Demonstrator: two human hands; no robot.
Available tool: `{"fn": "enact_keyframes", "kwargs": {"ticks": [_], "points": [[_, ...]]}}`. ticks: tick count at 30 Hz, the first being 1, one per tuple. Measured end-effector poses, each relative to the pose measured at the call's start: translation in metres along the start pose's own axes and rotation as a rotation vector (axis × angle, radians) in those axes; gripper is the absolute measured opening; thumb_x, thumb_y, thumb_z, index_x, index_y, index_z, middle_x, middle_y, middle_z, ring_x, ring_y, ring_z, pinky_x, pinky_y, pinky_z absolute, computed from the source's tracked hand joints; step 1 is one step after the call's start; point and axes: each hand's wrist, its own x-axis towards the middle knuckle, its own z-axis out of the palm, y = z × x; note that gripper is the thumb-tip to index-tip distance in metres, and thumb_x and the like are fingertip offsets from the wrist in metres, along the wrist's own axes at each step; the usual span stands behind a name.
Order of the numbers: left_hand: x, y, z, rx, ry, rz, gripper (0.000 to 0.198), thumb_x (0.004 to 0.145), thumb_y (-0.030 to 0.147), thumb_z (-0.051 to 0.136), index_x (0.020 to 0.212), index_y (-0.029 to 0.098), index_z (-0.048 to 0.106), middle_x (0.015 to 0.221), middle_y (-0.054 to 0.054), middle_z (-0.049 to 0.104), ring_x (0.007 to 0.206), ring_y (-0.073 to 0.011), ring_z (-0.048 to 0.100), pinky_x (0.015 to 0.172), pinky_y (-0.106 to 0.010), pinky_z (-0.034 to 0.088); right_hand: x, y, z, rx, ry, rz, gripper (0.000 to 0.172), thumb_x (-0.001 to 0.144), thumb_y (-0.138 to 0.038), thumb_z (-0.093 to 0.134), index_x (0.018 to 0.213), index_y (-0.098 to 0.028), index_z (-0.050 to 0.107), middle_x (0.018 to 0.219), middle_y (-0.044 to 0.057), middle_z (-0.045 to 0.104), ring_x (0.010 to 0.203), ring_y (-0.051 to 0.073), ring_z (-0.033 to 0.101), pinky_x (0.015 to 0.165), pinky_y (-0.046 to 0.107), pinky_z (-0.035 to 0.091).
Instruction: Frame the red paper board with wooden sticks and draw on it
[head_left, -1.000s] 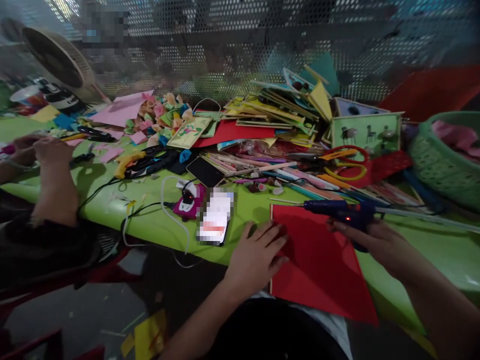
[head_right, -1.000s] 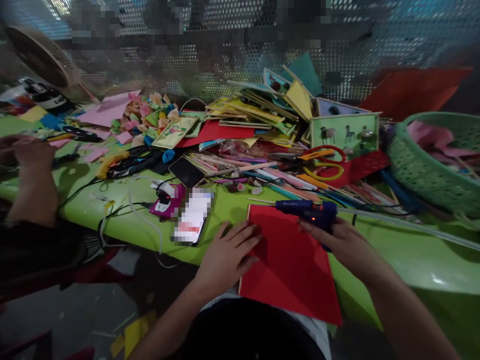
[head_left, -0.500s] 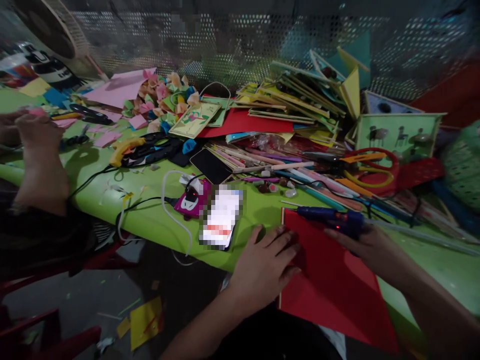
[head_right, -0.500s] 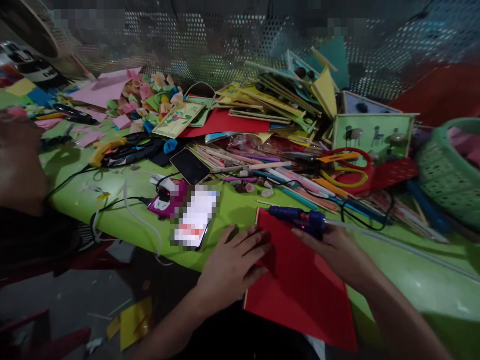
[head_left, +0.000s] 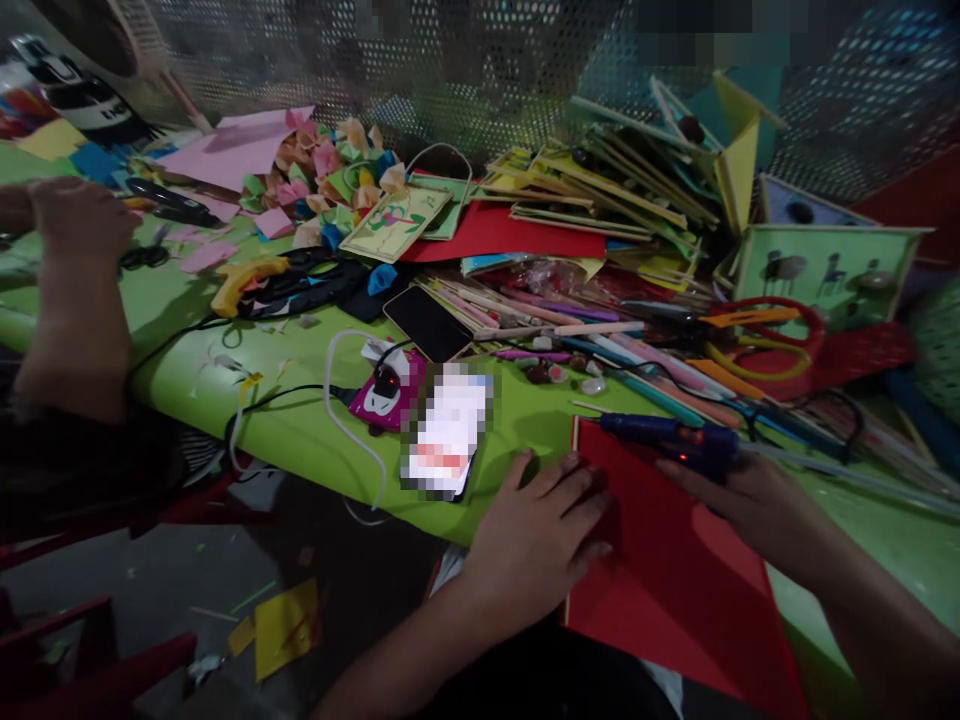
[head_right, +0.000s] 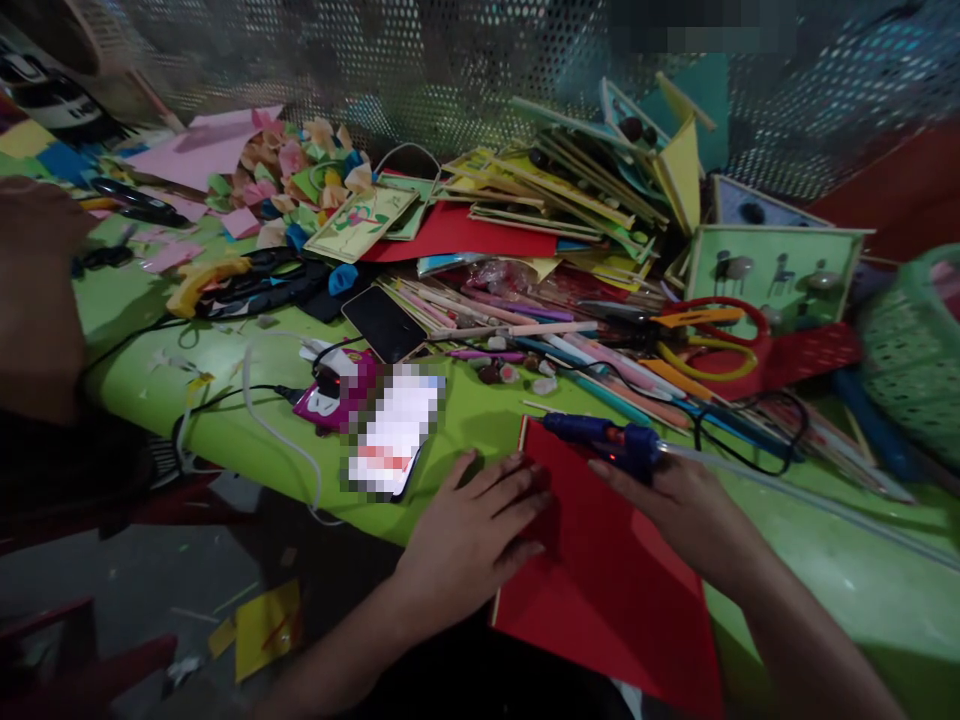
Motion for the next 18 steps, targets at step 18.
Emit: {"fn": "enact_keyframes", "kwargs": {"ticks": [18], "points": [[-0.0006,-0.0013,0.0031,0.002,0.007,0.004,0.04,0.11,0.044,0.046,0.145,0.026,0.057,0.157,-0.001,0.057,0.153,-0.0221,0.041,0.129,-0.057,0.029,-0.0013,0.0035,0.0,-0.016,-0.042,0.015,0.048,0.079,-0.071,0.061,0.071,-0.026,0.076,0.06,0.003,0.067,0.064,0.027,0.064,0.06,0.038,0.051]]}}
